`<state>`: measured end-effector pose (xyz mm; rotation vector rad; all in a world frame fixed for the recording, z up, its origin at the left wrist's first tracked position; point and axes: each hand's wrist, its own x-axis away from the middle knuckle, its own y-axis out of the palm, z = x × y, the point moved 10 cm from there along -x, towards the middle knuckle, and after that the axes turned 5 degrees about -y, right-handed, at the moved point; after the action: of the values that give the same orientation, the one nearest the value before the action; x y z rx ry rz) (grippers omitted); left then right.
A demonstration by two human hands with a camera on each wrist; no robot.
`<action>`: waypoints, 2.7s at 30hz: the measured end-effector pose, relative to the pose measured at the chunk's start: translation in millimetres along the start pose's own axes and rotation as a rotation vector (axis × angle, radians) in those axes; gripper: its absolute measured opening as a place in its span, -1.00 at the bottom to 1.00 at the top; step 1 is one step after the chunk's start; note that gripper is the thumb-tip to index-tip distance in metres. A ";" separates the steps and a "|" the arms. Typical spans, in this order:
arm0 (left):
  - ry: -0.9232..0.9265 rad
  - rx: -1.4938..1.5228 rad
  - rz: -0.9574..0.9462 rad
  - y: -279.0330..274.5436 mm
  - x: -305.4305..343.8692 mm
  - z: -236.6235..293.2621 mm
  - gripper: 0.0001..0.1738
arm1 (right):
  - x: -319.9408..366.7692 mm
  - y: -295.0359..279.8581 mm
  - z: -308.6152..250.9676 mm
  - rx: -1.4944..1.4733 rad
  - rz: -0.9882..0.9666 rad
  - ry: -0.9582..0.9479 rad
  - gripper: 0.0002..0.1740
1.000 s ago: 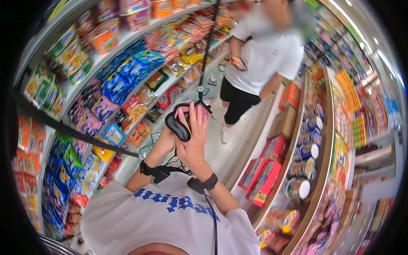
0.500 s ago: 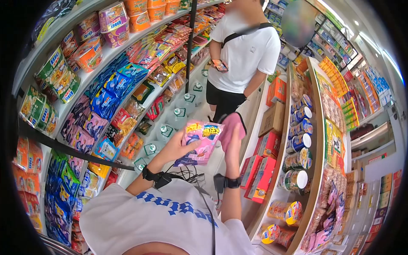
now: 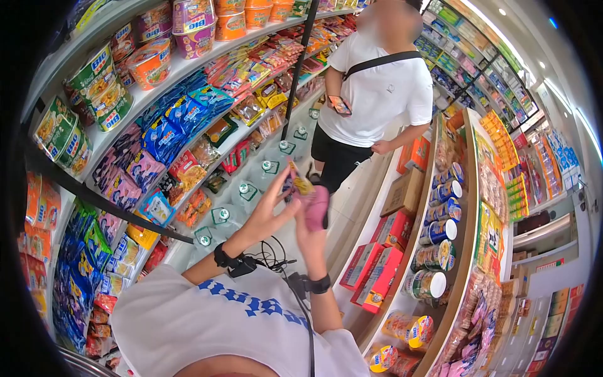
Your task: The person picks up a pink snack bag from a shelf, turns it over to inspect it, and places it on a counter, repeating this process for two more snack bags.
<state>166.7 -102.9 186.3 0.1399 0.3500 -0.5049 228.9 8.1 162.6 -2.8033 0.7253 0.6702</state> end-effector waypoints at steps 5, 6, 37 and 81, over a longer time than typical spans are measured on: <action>-0.236 0.135 -0.172 -0.9 -4.3 -11.2 -0.29 | -3.0 51.8 -47.8 0.239 -0.175 -0.281 -0.39; -0.285 0.147 -0.213 -4.8 -3.7 -14.4 -0.32 | -9.3 51.2 -48.9 0.299 -0.198 -0.296 -0.40; -0.272 0.187 -0.116 -9.8 -5.8 -26.4 -0.42 | -11.5 47.5 -32.5 0.285 -0.152 -0.192 -0.29; -0.439 0.129 -0.155 115.9 1.8 -50.8 -0.53 | 66.2 -166.4 71.7 -0.307 0.296 0.411 -0.81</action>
<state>210.7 7.8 143.6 0.1236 -0.1024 -0.6951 335.7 143.9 76.8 -3.1942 1.2222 0.2554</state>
